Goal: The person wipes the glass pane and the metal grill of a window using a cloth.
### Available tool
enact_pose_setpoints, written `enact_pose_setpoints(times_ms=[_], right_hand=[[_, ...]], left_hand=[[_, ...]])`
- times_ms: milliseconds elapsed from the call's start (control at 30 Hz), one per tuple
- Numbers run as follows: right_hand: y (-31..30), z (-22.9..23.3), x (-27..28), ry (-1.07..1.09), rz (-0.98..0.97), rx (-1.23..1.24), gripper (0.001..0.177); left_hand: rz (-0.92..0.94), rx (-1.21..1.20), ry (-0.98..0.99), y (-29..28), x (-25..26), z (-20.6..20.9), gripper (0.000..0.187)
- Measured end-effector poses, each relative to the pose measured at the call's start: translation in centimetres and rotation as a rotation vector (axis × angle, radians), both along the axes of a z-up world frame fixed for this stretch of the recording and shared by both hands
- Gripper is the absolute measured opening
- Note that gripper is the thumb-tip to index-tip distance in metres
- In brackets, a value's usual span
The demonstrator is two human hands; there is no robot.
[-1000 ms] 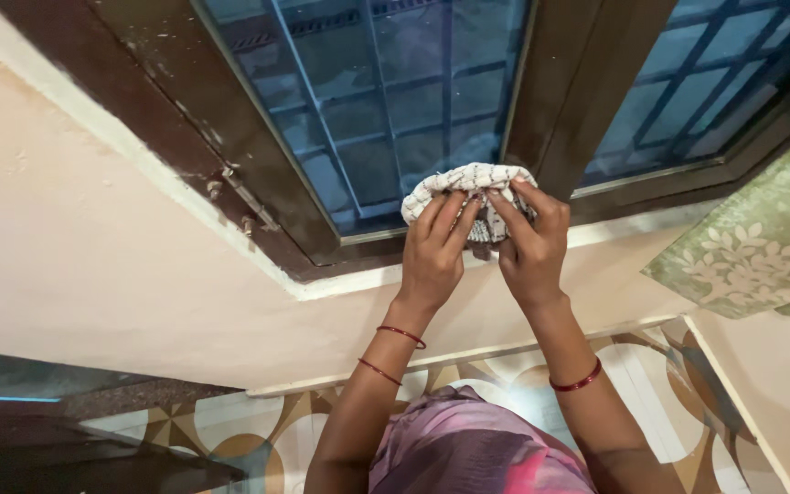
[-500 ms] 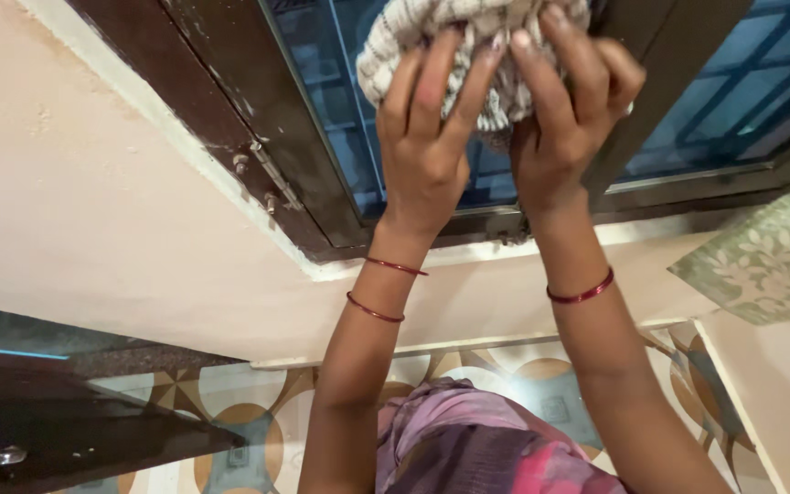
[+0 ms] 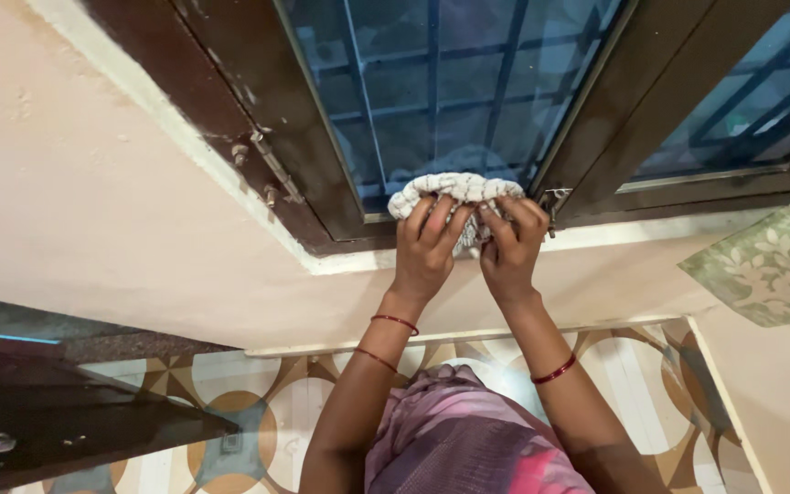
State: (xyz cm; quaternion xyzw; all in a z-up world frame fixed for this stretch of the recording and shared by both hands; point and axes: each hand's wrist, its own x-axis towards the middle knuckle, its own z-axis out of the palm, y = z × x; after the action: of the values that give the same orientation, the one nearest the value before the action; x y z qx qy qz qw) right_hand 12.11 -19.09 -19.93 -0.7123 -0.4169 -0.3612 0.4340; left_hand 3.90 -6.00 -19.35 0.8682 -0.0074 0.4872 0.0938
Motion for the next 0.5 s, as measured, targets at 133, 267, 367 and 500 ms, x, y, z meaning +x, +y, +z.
enact_pose_setpoints(times_ms=[133, 267, 367, 500], right_hand=[[-0.1, 0.1, 0.2, 0.036, 0.031, 0.000, 0.054], [-0.1, 4.0, 0.0, 0.036, 0.065, -0.002, 0.053], [0.3, 8.9, 0.3, -0.099, 0.028, 0.043, 0.051], [2.4, 16.3, 1.8, -0.260, 0.036, 0.130, 0.043]], left_hand=[[-0.031, -0.045, 0.034, -0.1, -0.4, 0.2, 0.052], [-0.055, -0.086, 0.029, -0.3, -0.9, 3.5, 0.054], [-0.063, -0.100, 0.009, 0.0, -0.8, 7.3, 0.058], [0.043, 0.004, -0.171, 1.1, -0.4, 13.1, 0.059]])
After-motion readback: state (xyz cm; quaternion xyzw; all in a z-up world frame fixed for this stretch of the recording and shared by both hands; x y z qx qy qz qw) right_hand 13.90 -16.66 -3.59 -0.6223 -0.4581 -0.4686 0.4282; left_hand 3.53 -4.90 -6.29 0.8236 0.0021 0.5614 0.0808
